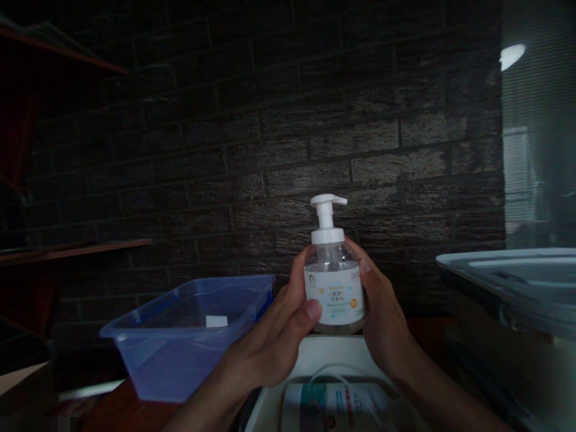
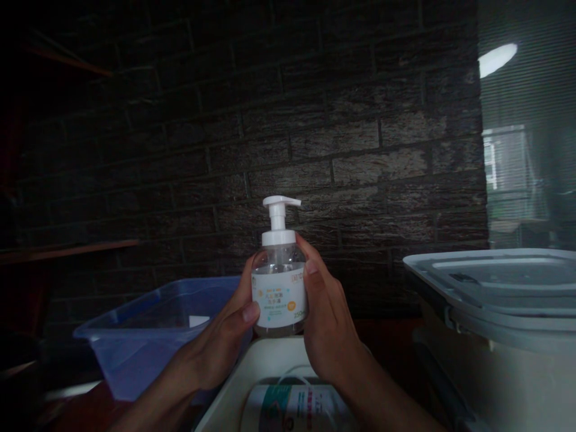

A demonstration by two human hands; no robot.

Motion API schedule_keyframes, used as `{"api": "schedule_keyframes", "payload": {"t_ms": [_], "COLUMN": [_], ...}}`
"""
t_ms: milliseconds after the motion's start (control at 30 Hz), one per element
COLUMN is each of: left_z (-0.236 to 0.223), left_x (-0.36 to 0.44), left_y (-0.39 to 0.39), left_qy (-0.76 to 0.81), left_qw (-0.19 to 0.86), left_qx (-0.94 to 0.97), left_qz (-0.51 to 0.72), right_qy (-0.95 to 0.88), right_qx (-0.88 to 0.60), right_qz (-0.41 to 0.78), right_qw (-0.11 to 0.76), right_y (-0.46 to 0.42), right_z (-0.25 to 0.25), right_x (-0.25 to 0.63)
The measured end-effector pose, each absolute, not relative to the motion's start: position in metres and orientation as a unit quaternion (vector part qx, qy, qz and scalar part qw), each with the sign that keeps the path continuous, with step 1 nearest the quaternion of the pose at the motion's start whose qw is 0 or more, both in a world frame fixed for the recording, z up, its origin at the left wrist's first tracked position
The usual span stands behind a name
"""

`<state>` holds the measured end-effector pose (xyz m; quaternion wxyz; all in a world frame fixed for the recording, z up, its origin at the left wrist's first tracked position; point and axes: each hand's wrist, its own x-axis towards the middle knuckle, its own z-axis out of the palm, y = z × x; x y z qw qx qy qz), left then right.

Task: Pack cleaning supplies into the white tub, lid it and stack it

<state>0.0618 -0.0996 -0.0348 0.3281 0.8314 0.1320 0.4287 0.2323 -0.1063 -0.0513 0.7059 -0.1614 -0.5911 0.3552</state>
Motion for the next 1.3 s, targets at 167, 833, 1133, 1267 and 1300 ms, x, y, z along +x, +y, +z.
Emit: {"api": "schedule_keyframes", "payload": {"t_ms": [167, 833, 1133, 1267, 1300], "left_z": [-0.031, -0.020, -0.023, -0.023, -0.023], "left_x": [0.064, 0.065, 0.070, 0.070, 0.070], "left_y": [-0.103, -0.110, -0.110, -0.107, -0.107], "left_qy": [0.137, 0.142, 0.135, 0.138, 0.139], "left_qw": [0.330, 0.230, 0.238, 0.250, 0.256], "left_qx": [0.832, 0.886, 0.877, 0.875, 0.874], "left_qz": [0.424, 0.378, 0.395, 0.391, 0.389], "right_qy": [-0.582, -0.578, -0.589, -0.590, -0.591], "right_qx": [-0.157, -0.148, -0.179, -0.197, -0.201], "right_qz": [0.370, 0.372, 0.350, 0.338, 0.335], "right_qw": [0.707, 0.711, 0.707, 0.706, 0.706], "right_y": [-0.106, -0.104, -0.104, -0.103, -0.104], "right_z": [-0.052, -0.055, -0.055, -0.054, -0.054], "right_x": [0.232, 0.231, 0.230, 0.230, 0.230]}}
